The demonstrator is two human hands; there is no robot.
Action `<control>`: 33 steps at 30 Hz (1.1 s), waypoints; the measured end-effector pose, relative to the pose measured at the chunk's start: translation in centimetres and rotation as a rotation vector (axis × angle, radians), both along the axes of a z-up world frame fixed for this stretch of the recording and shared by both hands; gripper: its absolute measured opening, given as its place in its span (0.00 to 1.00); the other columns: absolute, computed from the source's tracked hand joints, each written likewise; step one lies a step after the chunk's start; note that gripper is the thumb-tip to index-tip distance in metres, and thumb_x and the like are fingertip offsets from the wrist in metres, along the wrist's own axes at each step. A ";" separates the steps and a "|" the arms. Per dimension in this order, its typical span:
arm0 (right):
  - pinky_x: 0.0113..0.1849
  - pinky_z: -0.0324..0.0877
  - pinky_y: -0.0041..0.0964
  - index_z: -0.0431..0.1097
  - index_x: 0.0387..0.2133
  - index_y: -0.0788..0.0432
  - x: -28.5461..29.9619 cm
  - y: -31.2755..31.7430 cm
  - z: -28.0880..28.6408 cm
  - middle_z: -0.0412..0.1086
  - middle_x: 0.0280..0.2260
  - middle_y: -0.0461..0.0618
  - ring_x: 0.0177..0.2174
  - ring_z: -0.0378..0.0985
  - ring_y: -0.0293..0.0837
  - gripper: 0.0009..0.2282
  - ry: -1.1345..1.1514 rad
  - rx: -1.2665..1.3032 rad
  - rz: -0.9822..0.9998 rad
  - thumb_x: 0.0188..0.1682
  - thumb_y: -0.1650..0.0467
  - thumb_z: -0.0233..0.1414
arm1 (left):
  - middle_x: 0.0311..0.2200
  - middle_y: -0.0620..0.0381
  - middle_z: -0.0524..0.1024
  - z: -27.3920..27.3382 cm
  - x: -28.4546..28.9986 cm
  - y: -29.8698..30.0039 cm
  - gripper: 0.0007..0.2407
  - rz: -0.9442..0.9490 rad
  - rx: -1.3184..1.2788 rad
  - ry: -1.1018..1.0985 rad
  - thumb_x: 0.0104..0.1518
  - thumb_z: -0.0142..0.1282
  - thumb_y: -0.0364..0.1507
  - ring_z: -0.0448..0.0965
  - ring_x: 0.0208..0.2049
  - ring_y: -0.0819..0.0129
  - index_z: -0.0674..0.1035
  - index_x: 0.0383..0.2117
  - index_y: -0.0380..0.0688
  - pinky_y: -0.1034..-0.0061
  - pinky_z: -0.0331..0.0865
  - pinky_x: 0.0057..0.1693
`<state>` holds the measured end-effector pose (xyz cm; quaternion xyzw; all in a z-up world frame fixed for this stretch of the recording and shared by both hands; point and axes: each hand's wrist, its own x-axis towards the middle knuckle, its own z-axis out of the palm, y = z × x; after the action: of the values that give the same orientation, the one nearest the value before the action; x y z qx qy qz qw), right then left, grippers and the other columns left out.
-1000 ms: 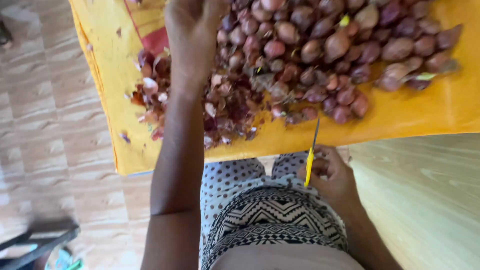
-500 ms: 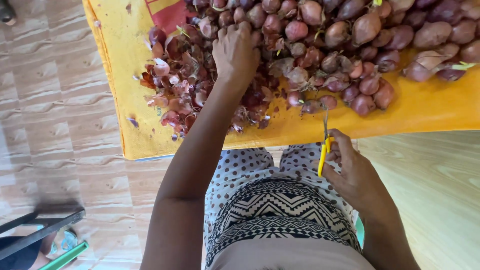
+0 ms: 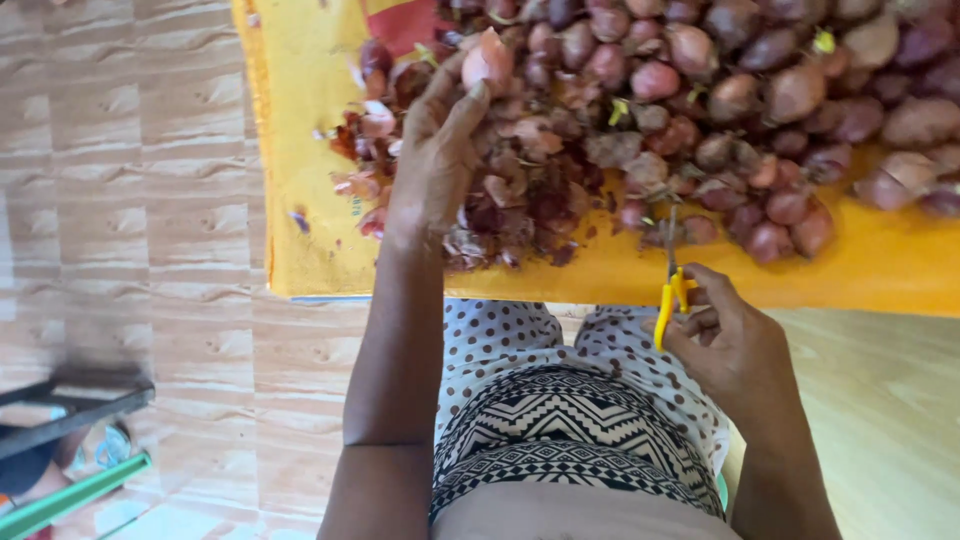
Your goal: Peeling small onions by snipping ends with scissors and removing skins by hand
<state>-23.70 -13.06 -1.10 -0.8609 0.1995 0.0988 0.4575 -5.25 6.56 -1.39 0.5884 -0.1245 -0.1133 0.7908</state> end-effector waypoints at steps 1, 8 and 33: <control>0.20 0.58 0.26 0.59 0.42 0.60 0.6 0.7 0.1 0.65 0.26 0.48 0.18 0.65 0.37 0.24 -0.008 0.060 0.017 0.27 0.77 0.52 | 0.34 0.50 0.70 -0.2 -0.4 0.5 0.13 -0.043 -0.240 0.143 0.54 0.42 0.23 0.70 0.34 0.71 0.62 0.46 0.35 0.83 0.66 0.42; 0.22 0.60 0.28 0.59 0.41 0.63 5.2 5.4 2.1 0.65 0.25 0.50 0.21 0.66 0.38 0.24 -0.262 -0.099 0.196 0.27 0.74 0.54 | 0.38 0.48 0.70 -0.3 -3.8 1.8 0.14 -0.123 -0.830 0.336 0.55 0.46 0.28 0.70 0.40 0.67 0.64 0.45 0.32 0.77 0.65 0.48; 0.25 0.62 0.30 0.58 0.42 0.65 8.3 9.5 1.0 0.67 0.28 0.52 0.25 0.68 0.41 0.23 -0.765 -0.379 0.396 0.31 0.78 0.56 | 0.42 0.53 0.70 0.8 -6.2 3.0 0.18 0.294 -0.240 -0.007 0.45 0.52 0.13 0.71 0.42 0.70 0.68 0.43 0.41 0.80 0.67 0.51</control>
<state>-15.36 -3.57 -0.12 -0.9254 -0.1367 -0.1784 0.3053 -11.45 9.57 -0.60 0.5020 -0.0526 0.0212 0.8630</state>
